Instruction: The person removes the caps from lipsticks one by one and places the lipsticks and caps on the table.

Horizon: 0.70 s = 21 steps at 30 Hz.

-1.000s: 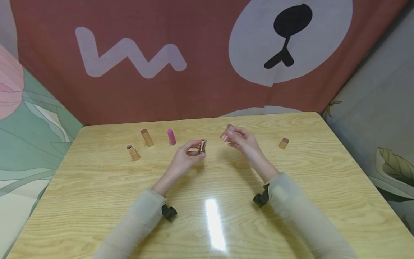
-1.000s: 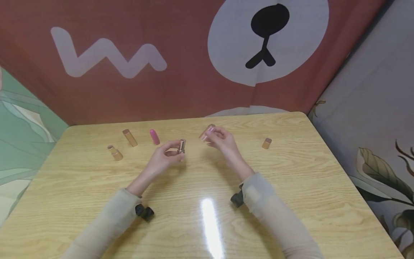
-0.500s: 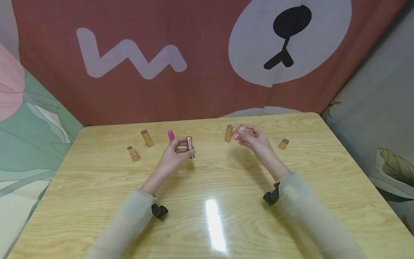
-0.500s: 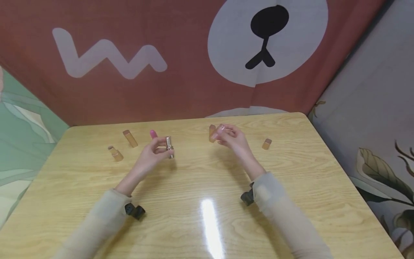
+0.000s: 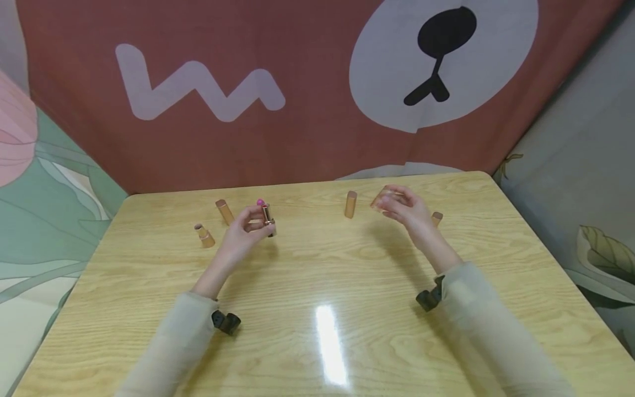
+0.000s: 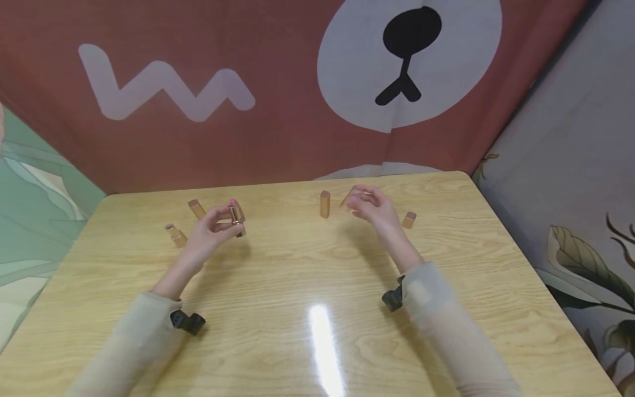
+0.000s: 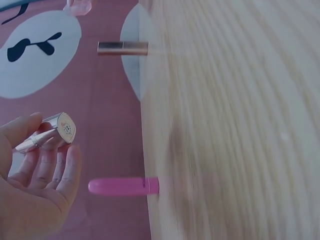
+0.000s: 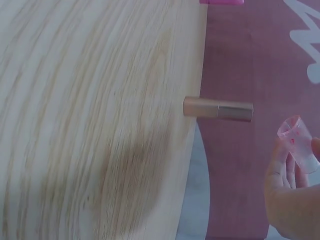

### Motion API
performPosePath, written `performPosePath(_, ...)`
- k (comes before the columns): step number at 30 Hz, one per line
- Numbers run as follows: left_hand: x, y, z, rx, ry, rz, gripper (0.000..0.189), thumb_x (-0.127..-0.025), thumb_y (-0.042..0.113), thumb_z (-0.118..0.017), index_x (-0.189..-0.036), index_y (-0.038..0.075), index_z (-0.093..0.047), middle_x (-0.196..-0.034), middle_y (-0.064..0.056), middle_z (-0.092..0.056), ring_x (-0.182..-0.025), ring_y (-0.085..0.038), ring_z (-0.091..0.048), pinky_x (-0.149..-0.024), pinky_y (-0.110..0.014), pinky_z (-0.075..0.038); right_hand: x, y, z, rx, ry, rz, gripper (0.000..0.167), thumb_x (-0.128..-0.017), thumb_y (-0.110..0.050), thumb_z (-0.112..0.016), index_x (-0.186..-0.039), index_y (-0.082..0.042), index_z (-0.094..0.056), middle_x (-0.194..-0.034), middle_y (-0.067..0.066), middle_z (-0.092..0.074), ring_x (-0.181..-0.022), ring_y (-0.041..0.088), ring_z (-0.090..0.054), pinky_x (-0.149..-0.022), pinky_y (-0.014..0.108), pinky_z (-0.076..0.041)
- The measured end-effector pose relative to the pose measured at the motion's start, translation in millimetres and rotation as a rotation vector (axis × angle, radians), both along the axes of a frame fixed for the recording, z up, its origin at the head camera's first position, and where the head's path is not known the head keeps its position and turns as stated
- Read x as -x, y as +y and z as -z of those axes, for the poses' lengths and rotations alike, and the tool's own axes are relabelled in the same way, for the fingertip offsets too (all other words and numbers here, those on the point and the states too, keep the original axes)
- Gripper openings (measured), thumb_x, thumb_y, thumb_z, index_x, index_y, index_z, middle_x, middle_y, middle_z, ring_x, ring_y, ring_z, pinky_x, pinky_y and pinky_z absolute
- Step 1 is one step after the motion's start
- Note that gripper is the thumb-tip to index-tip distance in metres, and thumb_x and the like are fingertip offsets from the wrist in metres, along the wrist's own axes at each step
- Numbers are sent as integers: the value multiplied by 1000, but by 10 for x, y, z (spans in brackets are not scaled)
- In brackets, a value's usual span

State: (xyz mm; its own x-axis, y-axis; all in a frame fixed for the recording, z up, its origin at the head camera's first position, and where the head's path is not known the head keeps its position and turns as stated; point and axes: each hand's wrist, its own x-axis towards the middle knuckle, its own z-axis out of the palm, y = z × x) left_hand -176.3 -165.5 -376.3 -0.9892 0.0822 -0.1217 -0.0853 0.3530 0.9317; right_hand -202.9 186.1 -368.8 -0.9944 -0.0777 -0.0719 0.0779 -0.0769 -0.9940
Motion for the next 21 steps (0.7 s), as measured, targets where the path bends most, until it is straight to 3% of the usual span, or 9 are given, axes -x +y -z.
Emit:
performPosePath(5,-18,-99,-31,-6,33,-15,51,-92,15,-63,-137,3,-43,-132,-19,-53,-115,-24,-57,-84,-15,-48,7,84,13,5,13,17,26,-93,-15,-62,-116,-19,-52,-97,-14,-65,-88,-1,-64,-81,15,-54)
performPosePath(11,-48,-208,-61,-7,29,-44,52,-92,15,-63,-138,2,-41,-132,-19,-52,-98,2,-57,-81,-9,-47,20,165,49,-29,34,40,22,-93,-15,-62,-111,-22,-52,-97,-16,-64,-89,-4,-64,-80,13,-53)
performPosePath(14,-63,-267,-69,0,26,-52,55,-93,17,-62,-141,3,-39,-134,-19,-51,-95,7,-55,-81,-9,-47,29,202,68,-64,35,49,23,-92,-17,-63,-112,-23,-52,-99,-16,-62,-90,-4,-63,-79,13,-53)
performPosePath(21,-68,-378,-71,3,12,-50,60,-95,22,-59,-146,7,-32,-139,-17,-47,-120,-22,-52,-82,-7,-45,39,302,117,-127,4,52,25,-92,-16,-63,-113,-17,-52,-100,-14,-58,-93,-4,-56,-78,12,-53)
